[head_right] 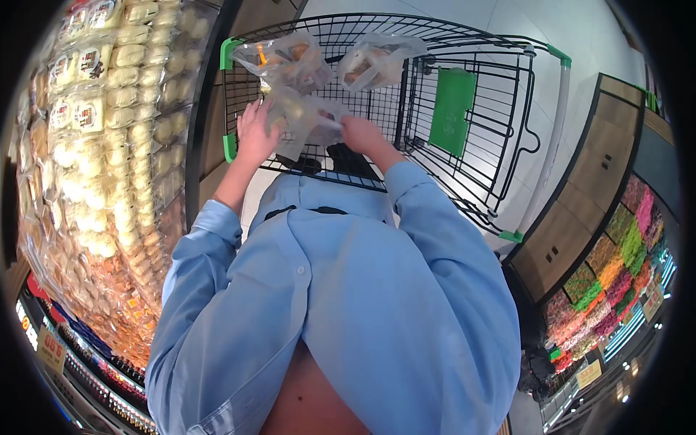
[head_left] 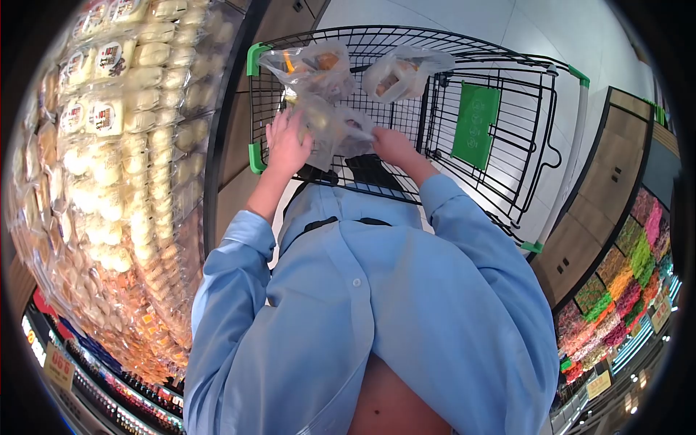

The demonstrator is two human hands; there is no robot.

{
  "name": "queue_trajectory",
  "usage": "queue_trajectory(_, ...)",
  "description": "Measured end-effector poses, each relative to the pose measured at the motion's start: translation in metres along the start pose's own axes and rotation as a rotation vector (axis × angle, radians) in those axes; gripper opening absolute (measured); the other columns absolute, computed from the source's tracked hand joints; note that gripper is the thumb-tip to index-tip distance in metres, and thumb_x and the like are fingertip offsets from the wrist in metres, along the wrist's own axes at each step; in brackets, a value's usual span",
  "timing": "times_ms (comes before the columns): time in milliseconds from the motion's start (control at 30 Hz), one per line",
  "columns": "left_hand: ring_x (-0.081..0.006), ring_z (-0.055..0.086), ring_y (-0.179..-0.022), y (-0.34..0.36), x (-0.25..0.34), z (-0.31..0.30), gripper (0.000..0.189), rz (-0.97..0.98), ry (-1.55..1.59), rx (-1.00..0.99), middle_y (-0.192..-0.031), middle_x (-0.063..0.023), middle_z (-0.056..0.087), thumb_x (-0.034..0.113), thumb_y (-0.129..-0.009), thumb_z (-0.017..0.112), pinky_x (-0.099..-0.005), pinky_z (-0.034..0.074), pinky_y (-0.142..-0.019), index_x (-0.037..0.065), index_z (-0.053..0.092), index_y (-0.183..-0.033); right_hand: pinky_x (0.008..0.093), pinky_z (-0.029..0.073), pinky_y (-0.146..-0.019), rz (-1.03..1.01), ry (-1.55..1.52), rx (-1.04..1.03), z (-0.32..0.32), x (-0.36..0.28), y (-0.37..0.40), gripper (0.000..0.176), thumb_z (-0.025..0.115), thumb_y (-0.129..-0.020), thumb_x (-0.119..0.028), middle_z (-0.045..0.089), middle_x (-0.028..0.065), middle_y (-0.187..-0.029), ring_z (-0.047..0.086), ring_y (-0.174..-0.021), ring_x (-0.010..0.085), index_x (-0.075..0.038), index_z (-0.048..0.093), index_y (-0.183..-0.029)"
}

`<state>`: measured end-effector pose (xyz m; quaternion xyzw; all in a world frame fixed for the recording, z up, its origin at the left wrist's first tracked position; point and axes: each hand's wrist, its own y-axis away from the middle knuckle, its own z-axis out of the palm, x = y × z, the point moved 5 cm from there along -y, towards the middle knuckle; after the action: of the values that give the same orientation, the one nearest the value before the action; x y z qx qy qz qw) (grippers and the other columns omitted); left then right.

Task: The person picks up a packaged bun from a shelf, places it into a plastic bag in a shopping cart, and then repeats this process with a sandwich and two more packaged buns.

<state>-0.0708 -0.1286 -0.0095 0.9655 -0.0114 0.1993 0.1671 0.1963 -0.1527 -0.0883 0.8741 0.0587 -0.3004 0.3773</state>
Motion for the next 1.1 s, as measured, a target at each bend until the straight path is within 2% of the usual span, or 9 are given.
queue_trajectory(267, -0.039, 0.033, -0.146, 0.017, -0.025, 0.0, 0.062, -0.04, 0.003, 0.041, -0.153, -0.02, 0.042, 0.022, -0.087, 0.068, -0.0594, 0.02, -0.12, 0.011, 0.05, -0.145, 0.0529, 0.053, -0.084, -0.059, 0.13, -0.052, -0.035, -0.045, 0.035, 0.021, 0.055, -0.092, -0.019, 0.071, 0.0214, -0.097, 0.068, -0.095, 0.042, -0.006, 0.065, -0.105)
queue_trajectory(467, -0.0397, 0.033, -0.146, 0.026, -0.027, 0.0, 0.062, -0.027, 0.028, 0.069, -0.152, -0.0203, 0.043, 0.024, -0.087, 0.068, -0.0594, 0.02, -0.12, 0.01, 0.05, -0.145, 0.0506, 0.053, -0.082, 0.057, 0.233, -0.067, -0.005, 0.01, 0.006, 0.028, 0.063, -0.09, -0.029, 0.07, 0.0209, -0.097, 0.067, -0.097, 0.0403, -0.005, 0.062, -0.106)
queue_trajectory(567, -0.0406, 0.034, -0.145, 0.03, -0.021, -0.008, 0.06, 0.018, 0.004, 0.112, -0.149, -0.0206, 0.046, 0.025, -0.087, 0.067, -0.0597, 0.02, -0.12, 0.01, 0.051, -0.143, 0.0481, 0.053, -0.086, 0.035, 0.202, 0.001, -0.011, 0.015, 0.015, 0.036, 0.069, -0.087, -0.032, 0.07, 0.0195, -0.101, 0.067, -0.1, 0.0381, -0.006, 0.064, -0.11)
queue_trajectory(600, -0.0408, 0.036, -0.144, 0.032, -0.014, -0.013, 0.06, 0.086, -0.008, 0.106, -0.148, -0.02, 0.047, 0.026, -0.087, 0.068, -0.0594, 0.022, -0.119, 0.01, 0.052, -0.142, 0.046, 0.053, -0.091, 0.094, 0.213, -0.021, -0.012, 0.015, 0.017, 0.048, 0.075, -0.082, -0.035, 0.069, 0.0175, -0.11, 0.065, -0.107, 0.0367, -0.007, 0.063, -0.119)
queue_trajectory(767, -0.0406, 0.044, -0.137, 0.043, 0.004, -0.012, 0.063, 0.394, 0.111, 0.073, -0.139, -0.0201, 0.055, 0.032, -0.083, 0.073, -0.0559, 0.027, -0.117, 0.004, 0.055, -0.136, 0.045, 0.051, -0.097, 0.1, 0.239, 0.069, -0.022, 0.008, 0.035, 0.068, 0.08, -0.079, -0.04, 0.062, 0.0164, -0.126, 0.06, -0.118, 0.0359, -0.008, 0.056, -0.134)
queue_trajectory(900, -0.0388, 0.049, -0.131, 0.048, 0.018, 0.006, 0.066, 0.402, -0.038, -0.036, -0.131, -0.0204, 0.059, 0.037, -0.08, 0.077, -0.0537, 0.029, -0.116, 0.001, 0.057, -0.131, 0.0457, 0.051, -0.098, 0.18, 0.251, 0.123, -0.029, 0.002, 0.049, 0.075, 0.082, -0.078, -0.04, 0.058, 0.0158, -0.133, 0.058, -0.121, 0.0351, -0.009, 0.052, -0.139)
queue_trajectory(967, -0.0378, 0.053, -0.128, 0.05, 0.025, 0.01, 0.067, 0.419, -0.082, -0.063, -0.127, -0.02, 0.062, 0.039, -0.078, 0.078, -0.0535, 0.029, -0.115, 0.0, 0.058, -0.129, 0.0457, 0.051, -0.098, 0.132, 0.236, 0.238, -0.028, 0.002, 0.053, 0.072, 0.082, -0.077, -0.038, 0.058, 0.0152, -0.132, 0.059, -0.12, 0.035, -0.009, 0.053, -0.137)
queue_trajectory(1067, -0.0355, 0.06, -0.117, 0.051, 0.021, 0.025, 0.047, 0.322, -0.121, -0.113, -0.116, -0.0171, 0.066, 0.034, -0.082, 0.074, -0.0542, 0.033, -0.113, 0.003, 0.066, -0.116, 0.0464, 0.051, -0.094, 0.072, 0.253, 0.36, -0.027, 0.003, 0.055, 0.061, 0.081, -0.078, -0.033, 0.06, 0.0141, -0.123, 0.06, -0.114, 0.0348, -0.009, 0.057, -0.129)
queue_trajectory(1100, -0.0341, 0.06, -0.116, 0.048, 0.016, 0.037, 0.042, 0.269, -0.174, -0.238, -0.117, -0.0159, 0.066, 0.031, -0.083, 0.071, -0.0553, 0.032, -0.113, 0.005, 0.067, -0.116, 0.0467, 0.052, -0.092, 0.054, 0.264, 0.391, -0.026, 0.003, 0.056, 0.056, 0.081, -0.078, -0.031, 0.061, 0.0137, -0.119, 0.06, -0.111, 0.0347, -0.009, 0.059, -0.125)
